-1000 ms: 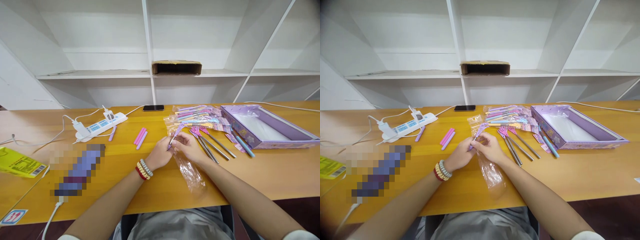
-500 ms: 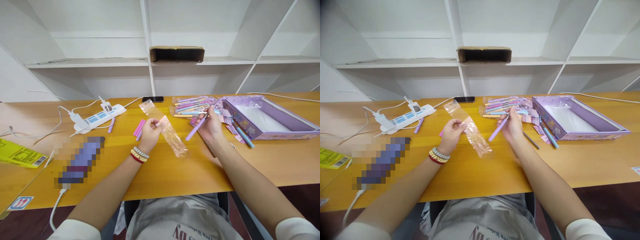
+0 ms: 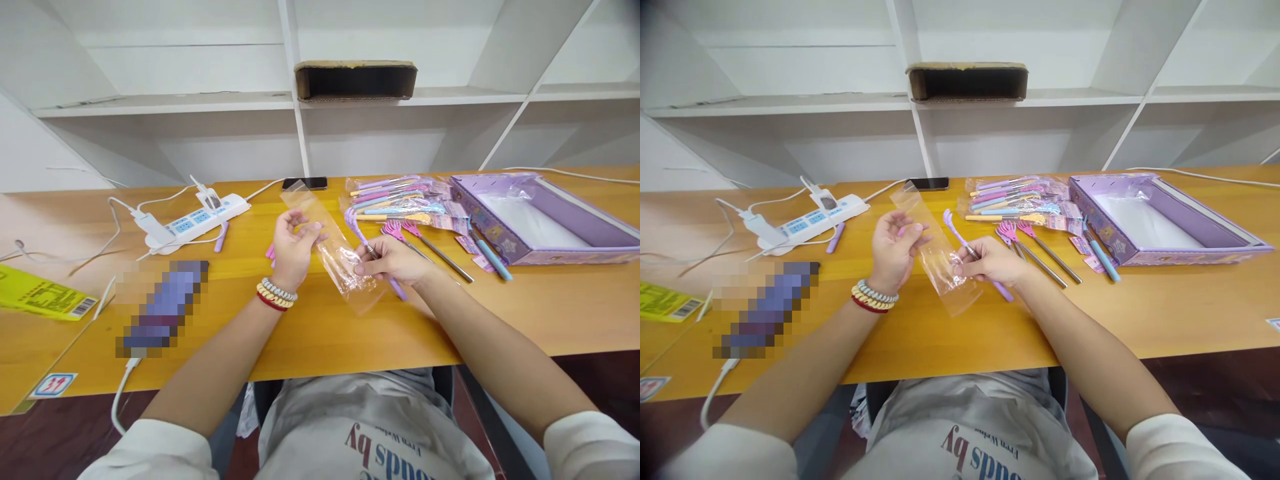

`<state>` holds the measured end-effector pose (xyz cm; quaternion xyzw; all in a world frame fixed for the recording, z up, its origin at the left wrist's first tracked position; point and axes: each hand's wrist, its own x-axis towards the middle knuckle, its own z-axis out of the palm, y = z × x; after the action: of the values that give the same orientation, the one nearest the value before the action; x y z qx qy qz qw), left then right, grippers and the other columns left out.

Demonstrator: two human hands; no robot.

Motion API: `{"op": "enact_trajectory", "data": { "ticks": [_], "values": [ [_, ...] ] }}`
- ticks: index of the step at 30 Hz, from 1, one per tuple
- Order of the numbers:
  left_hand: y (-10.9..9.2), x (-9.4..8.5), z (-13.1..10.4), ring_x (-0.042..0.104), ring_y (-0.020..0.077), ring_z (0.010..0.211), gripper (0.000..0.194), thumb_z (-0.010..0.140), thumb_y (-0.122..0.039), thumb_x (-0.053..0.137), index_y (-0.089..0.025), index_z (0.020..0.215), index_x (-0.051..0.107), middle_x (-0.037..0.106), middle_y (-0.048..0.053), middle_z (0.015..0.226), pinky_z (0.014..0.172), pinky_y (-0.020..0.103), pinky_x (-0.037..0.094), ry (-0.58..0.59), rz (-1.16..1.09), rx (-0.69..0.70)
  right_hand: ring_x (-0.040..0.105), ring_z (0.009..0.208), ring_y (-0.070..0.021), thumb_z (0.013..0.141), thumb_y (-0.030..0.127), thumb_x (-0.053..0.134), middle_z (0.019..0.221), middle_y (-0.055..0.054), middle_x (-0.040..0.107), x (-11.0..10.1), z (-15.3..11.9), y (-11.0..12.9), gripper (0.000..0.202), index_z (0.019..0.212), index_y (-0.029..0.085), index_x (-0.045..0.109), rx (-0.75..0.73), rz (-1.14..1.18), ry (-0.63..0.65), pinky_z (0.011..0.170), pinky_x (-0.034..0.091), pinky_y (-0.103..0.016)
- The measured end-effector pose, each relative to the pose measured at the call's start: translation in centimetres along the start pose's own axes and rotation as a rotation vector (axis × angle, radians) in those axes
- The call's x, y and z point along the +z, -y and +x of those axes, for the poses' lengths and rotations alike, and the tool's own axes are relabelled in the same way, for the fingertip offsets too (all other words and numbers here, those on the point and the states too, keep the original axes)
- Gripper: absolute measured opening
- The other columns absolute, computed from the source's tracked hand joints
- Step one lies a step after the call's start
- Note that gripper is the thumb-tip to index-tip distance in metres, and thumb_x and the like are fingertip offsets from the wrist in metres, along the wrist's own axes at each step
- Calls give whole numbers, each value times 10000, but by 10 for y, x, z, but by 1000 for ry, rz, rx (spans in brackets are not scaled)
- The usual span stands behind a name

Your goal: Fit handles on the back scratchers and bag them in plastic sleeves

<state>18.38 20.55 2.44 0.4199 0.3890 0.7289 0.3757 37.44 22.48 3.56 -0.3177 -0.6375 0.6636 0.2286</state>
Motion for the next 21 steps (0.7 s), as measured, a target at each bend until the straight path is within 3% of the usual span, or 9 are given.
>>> {"op": "enact_trajectory", "data": {
  "ticks": [2,5,10,13,17,21],
  "values": [
    [-1,0,-3,622,137,782,589,648,-215,702,-273,1144,390,522,17,982,650,292,547,67,41,-28,356,352,-26,570,260,764,462,67,490,-1,2,-3,277,716,143,559,-68,53,-81,334,195,-174],
    [-3,3,-11,612,129,681,750,658,-227,703,-289,1279,287,579,20,889,595,274,524,239,139,-106,324,350,-25,572,272,761,451,79,453,-3,5,-4,290,724,152,545,-120,107,-188,339,169,-185],
    [-3,6,-22,582,104,655,626,675,-256,695,-202,1221,393,584,1,782,640,261,506,499,262,-157,295,368,-25,571,337,758,515,53,493,-4,6,-4,330,758,146,565,-167,103,-270,348,152,-202],
    [-3,6,-23,574,104,704,448,689,-265,684,-170,1088,503,569,5,774,674,252,500,539,324,-91,272,368,-25,590,352,747,501,66,452,-3,7,-4,329,776,148,569,-200,77,-304,353,143,-205],
    [-3,6,-24,590,130,744,468,652,-283,715,-166,1071,541,592,35,824,637,241,501,572,467,1,239,370,-28,636,387,714,457,92,344,-1,7,-3,310,773,155,561,-206,10,-337,362,137,-208],
    [-1,8,-28,605,128,679,354,722,-302,645,-173,1049,598,640,45,783,603,240,502,492,608,116,274,410,-33,633,388,714,508,81,385,0,6,-3,312,753,167,530,-237,-33,-361,392,188,-204]
  ]
}}
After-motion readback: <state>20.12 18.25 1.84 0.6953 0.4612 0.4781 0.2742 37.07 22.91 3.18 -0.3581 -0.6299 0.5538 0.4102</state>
